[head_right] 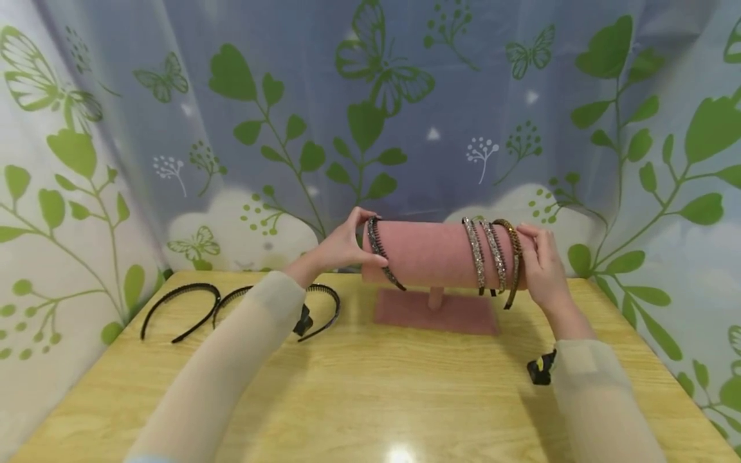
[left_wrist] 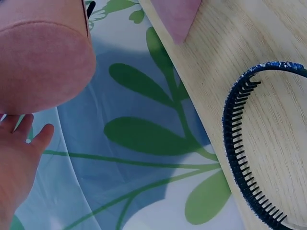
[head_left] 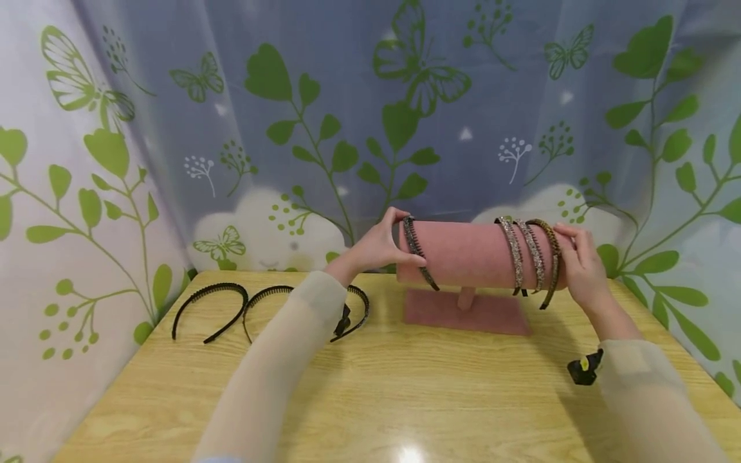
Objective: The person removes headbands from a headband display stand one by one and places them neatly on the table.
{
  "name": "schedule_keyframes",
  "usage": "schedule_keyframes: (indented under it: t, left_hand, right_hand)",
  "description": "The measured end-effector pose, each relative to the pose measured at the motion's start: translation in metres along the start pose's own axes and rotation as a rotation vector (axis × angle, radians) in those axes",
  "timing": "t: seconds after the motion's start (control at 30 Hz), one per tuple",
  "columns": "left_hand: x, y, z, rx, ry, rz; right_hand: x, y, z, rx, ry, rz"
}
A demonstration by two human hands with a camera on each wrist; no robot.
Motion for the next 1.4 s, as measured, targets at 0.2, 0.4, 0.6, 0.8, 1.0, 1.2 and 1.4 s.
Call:
schedule_keyframes:
  t: [0.2,0.4,0.6,0.8,1.0,1.2,1.4]
  left_hand:
    - [-0.010,0.008,0.007,-0.030,-0.042,0.010]
    - [-0.025,0.019,0.015,-0.114,-0.109,0.031]
    - [-0.042,0.034,0.013,-0.166,-0.153,0.082]
    - [-0.064,0.041,0.019,-0.204,-0.230,0.063]
    - [-0.096,0.037,0.040,-0.224,-0.326,0.013]
    - [-0.135,0.021,0.061,-0.268,-0.389,-0.034]
    - [-0.191,0.012,0.076,-0.258,-0.376,-0.064]
  right_hand:
    - [0.001,0.000,-0.002,0.003,0.004,-0.003]
    - [0.001,-0.003,-0.001,-0.001,0.001,-0.021]
    - [0.000,-0.005,0.002,-0.014,-0.005,-0.023]
    - [0.002,-0.005,0.001,-0.005,-0.005,-0.025]
    - [0.004,-0.003,0.000,-0.014,0.009,-0.018]
    - [0.007,0.001,0.002,-0.011,0.002,-0.005]
    - [0.003,-0.001,-0.001,0.006,-0.003,-0.015]
Point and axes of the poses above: each hand's wrist, its own x-axis towards the middle knuckle, its own z-axis out of the back of the hand, y = z × x, the point moved 7 cm from there along x, towards the middle knuckle, and after that the axes turned 10 degrees about -z, right-handed, at the moved point
